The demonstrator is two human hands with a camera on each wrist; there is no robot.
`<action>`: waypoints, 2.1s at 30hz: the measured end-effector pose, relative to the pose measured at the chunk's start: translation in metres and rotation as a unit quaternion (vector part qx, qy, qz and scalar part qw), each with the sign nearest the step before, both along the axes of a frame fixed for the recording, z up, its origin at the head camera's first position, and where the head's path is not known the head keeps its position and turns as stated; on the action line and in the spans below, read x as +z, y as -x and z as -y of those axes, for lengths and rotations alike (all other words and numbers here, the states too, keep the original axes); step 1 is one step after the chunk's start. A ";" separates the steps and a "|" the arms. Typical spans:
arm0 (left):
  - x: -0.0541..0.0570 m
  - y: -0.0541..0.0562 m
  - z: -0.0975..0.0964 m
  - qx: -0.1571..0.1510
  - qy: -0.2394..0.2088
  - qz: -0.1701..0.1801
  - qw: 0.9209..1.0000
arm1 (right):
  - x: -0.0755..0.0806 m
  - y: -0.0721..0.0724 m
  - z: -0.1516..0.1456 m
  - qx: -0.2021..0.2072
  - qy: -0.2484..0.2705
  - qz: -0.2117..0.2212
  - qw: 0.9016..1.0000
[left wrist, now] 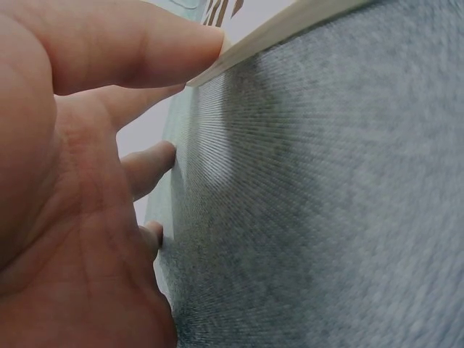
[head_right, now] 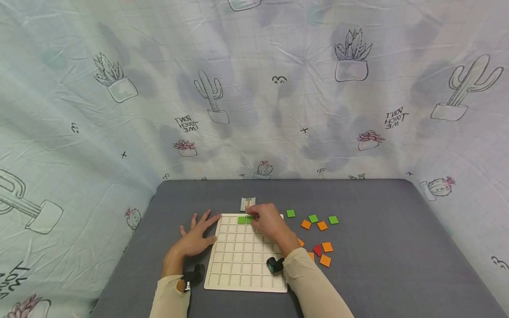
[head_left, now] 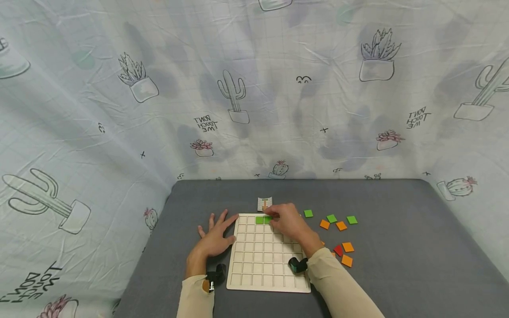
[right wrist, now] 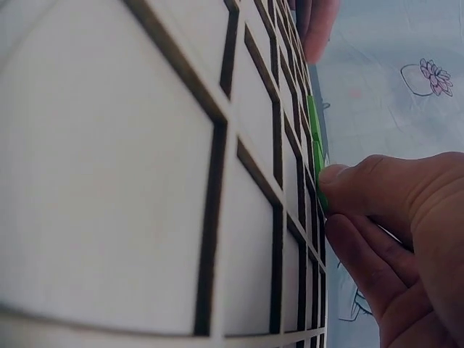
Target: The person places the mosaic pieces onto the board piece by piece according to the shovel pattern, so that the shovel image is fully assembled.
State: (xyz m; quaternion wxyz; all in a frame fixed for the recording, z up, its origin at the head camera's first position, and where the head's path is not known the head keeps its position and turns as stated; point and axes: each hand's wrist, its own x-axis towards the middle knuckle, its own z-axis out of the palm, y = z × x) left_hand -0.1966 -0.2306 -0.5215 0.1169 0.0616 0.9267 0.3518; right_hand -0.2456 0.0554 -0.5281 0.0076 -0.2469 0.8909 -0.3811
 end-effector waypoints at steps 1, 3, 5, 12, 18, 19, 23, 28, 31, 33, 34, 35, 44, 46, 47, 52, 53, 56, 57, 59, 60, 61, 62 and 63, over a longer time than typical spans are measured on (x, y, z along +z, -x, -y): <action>0.000 0.000 0.000 0.000 0.002 -0.001 1.000 | 0.000 0.001 0.000 -0.002 0.001 0.000 1.000; 0.000 0.001 0.001 0.000 0.006 -0.004 1.000 | -0.001 0.002 0.001 -0.001 0.002 -0.004 1.000; 0.000 0.002 0.001 0.000 0.010 -0.005 1.000 | -0.002 0.003 0.001 0.000 0.002 -0.007 1.000; -0.001 0.001 0.002 -0.002 0.002 -0.001 1.000 | 0.002 0.001 -0.001 0.003 0.006 -0.008 1.000; -0.004 0.000 0.002 -0.003 0.002 0.000 1.000 | 0.011 -0.006 -0.019 0.016 0.047 -0.006 0.999; -0.004 0.000 0.002 -0.003 0.003 0.000 1.000 | 0.013 -0.007 -0.023 0.018 0.051 -0.005 0.999; -0.004 0.000 0.001 -0.002 0.004 0.002 1.000 | 0.021 -0.014 -0.041 0.015 0.061 0.005 0.998; -0.003 -0.001 0.001 0.002 0.004 0.001 1.000 | 0.028 -0.023 -0.066 0.012 0.063 0.029 0.998; -0.003 -0.002 0.000 0.002 0.005 -0.001 1.000 | 0.029 -0.029 -0.083 0.010 0.067 0.042 0.997; -0.003 -0.002 0.000 0.001 0.004 -0.002 1.000 | 0.028 -0.032 -0.095 0.007 0.071 0.045 0.996; -0.003 -0.002 0.000 0.001 0.004 -0.003 1.000 | 0.027 -0.033 -0.101 0.008 0.071 0.043 0.996; -0.003 -0.002 0.000 0.001 0.005 -0.003 1.000 | 0.027 -0.035 -0.108 0.009 0.078 0.045 0.996; -0.006 -0.001 0.000 0.002 0.007 -0.005 1.000 | 0.026 -0.048 -0.164 -0.004 0.103 0.061 0.993; -0.006 -0.001 0.000 0.001 0.007 -0.005 1.000 | 0.025 -0.051 -0.176 -0.006 0.102 0.052 0.993; -0.006 -0.001 0.001 0.001 0.007 -0.005 1.000 | 0.025 -0.052 -0.181 -0.006 0.103 0.046 0.994; -0.007 -0.001 0.001 -0.002 0.002 -0.003 1.000 | 0.018 -0.056 -0.206 -0.010 0.103 0.022 0.994; -0.007 -0.001 0.001 -0.003 0.001 -0.003 1.000 | 0.017 -0.057 -0.211 -0.013 0.104 0.023 0.994; -0.008 -0.001 0.002 -0.006 -0.003 -0.004 1.000 | 0.016 -0.058 -0.223 -0.024 0.102 0.029 0.994; -0.008 -0.001 0.002 -0.006 -0.004 -0.004 1.000 | 0.016 -0.058 -0.226 -0.029 0.104 0.031 0.994; -0.009 -0.001 0.002 -0.006 -0.004 -0.005 1.000 | 0.016 -0.059 -0.232 -0.036 0.102 0.034 0.994; -0.009 -0.001 0.002 -0.005 -0.004 -0.005 1.000 | 0.017 -0.059 -0.235 -0.040 0.100 0.033 0.994; -0.009 -0.001 0.002 -0.004 -0.004 -0.005 1.000 | 0.017 -0.059 -0.238 -0.044 0.099 0.034 0.994; -0.009 -0.001 0.002 -0.003 -0.003 -0.006 1.000 | 0.018 -0.058 -0.240 -0.047 0.098 0.034 0.994; -0.009 -0.001 0.002 -0.002 -0.003 -0.006 1.000 | 0.018 -0.057 -0.242 -0.049 0.094 0.033 0.994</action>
